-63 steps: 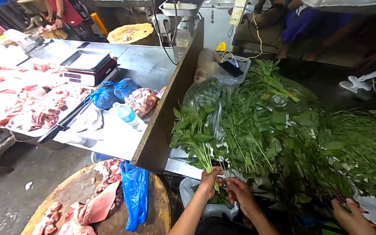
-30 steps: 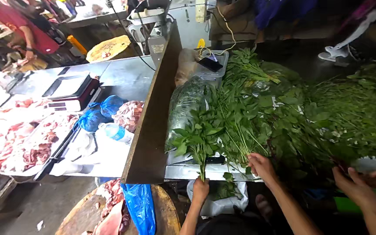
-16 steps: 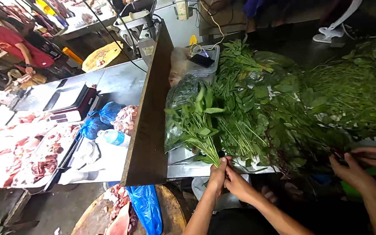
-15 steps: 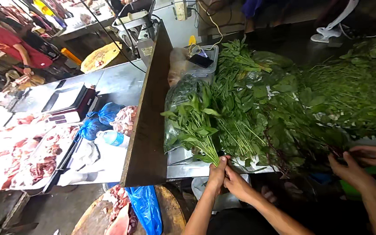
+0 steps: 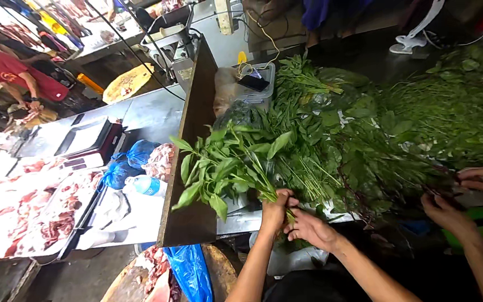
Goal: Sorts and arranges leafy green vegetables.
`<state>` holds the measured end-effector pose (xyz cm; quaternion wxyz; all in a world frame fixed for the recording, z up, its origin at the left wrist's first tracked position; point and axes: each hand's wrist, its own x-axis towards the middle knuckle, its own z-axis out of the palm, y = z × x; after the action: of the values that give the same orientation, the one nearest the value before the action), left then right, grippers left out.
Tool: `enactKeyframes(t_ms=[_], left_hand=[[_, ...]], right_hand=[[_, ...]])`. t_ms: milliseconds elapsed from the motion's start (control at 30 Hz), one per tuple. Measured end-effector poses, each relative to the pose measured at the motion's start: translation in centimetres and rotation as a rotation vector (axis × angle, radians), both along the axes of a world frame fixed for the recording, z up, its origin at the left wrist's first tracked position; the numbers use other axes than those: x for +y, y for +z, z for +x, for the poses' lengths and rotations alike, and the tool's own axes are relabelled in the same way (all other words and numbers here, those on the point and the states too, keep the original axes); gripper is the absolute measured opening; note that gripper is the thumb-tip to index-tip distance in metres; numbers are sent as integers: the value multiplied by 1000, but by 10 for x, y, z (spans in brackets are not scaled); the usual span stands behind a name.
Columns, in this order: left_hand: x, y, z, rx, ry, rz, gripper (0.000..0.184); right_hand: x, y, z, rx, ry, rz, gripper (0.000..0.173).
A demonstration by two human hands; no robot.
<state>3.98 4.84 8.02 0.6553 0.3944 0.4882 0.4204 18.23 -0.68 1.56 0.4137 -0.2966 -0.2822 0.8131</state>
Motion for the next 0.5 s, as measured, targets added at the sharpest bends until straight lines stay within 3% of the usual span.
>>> enactKeyframes(t_ms=[133,233,367,433,467,500], left_hand=[[13,7,3,-58,148,109,23],[0,-6,20,-124,191,83,23],[-11,-26,20,-264,222,-129,29],[-12,-39,12,-226,254,-211,29],[-11,-44,8,-193,284,-253,28],[-9,-49,4,-148,316,-289,28]], right_hand=[[13,-2,-26,164,-470,-454,59],[32,26,-49,170,-610,-522,57],[41,31,-57,45,-595,-440,55],[32,22,-52,-257,-544,-295,36],[25,18,-48,-417,-489,-187,34],[19,16,-41,-556,-402,-90,43]])
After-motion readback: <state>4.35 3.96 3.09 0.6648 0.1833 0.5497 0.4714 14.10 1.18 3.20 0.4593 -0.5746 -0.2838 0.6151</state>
